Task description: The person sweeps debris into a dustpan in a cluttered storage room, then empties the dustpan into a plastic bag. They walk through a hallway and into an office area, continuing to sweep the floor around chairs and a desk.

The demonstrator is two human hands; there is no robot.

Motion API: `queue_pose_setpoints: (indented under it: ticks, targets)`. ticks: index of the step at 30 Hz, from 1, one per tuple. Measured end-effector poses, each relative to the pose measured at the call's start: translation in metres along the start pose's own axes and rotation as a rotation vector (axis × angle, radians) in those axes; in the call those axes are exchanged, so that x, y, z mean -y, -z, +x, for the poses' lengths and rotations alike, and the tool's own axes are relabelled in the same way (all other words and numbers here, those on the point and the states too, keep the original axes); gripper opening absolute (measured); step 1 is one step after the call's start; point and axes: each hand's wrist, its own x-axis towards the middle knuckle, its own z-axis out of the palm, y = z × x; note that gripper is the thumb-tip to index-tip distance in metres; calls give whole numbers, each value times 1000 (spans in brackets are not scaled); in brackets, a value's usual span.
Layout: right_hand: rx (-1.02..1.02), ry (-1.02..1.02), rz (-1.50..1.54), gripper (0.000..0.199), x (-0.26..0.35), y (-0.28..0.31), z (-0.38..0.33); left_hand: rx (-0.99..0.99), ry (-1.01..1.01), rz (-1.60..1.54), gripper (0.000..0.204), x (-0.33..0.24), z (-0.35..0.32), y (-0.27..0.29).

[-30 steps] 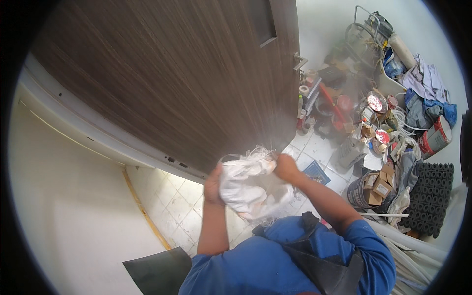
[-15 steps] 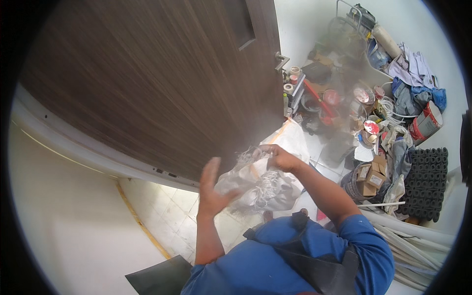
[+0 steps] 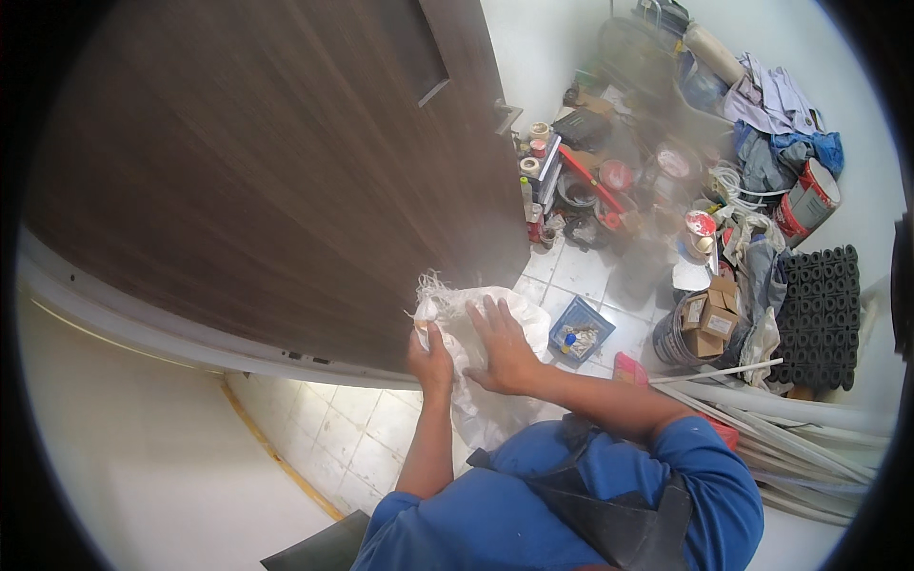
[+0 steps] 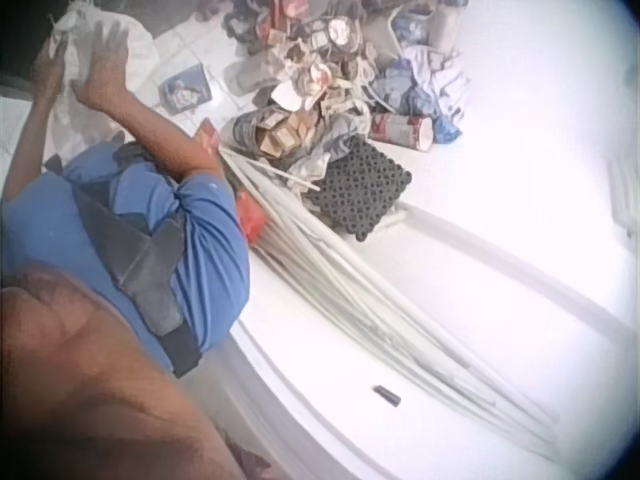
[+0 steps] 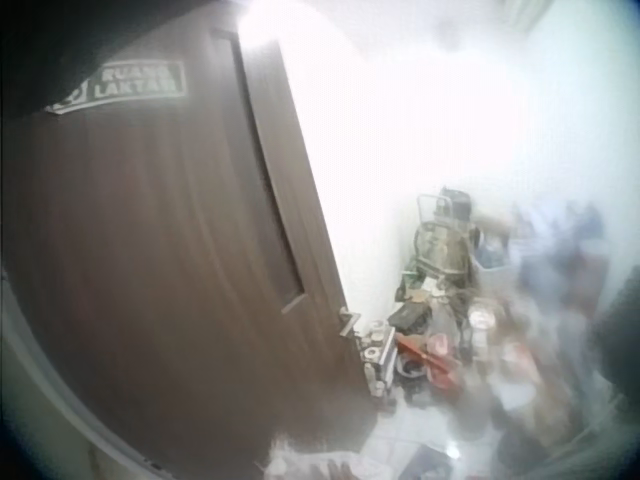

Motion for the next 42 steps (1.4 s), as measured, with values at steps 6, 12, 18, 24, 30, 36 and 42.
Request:
queue_pose_setpoints:
  ticks: [6,12,18,24,30,36,42]
  targets:
    - [131,-227,113,73,-68,-38,-5,423,492,-491,51,-2,-8,24]
    - [190,-715,1205,43,-122,-21,8,691,787,-813,49,-3,-30,83]
    - [439,-960,1583,36,-110,-4,7,760,927,-416,55,78,-38,171]
    - [574,-791,1585,33,-85,0,8,272,-118,262,75,16,-39,132]
    - [520,-367,1091,43,-64,-8,32,684,-46,409,61,-44,-51,52]
    - [-197,-165,292,80,-24,42,51,201,-92,247,38,4,-8,32]
    - [-39,54,-253,100,5,10,8,181,158,-165,30,17,25,19]
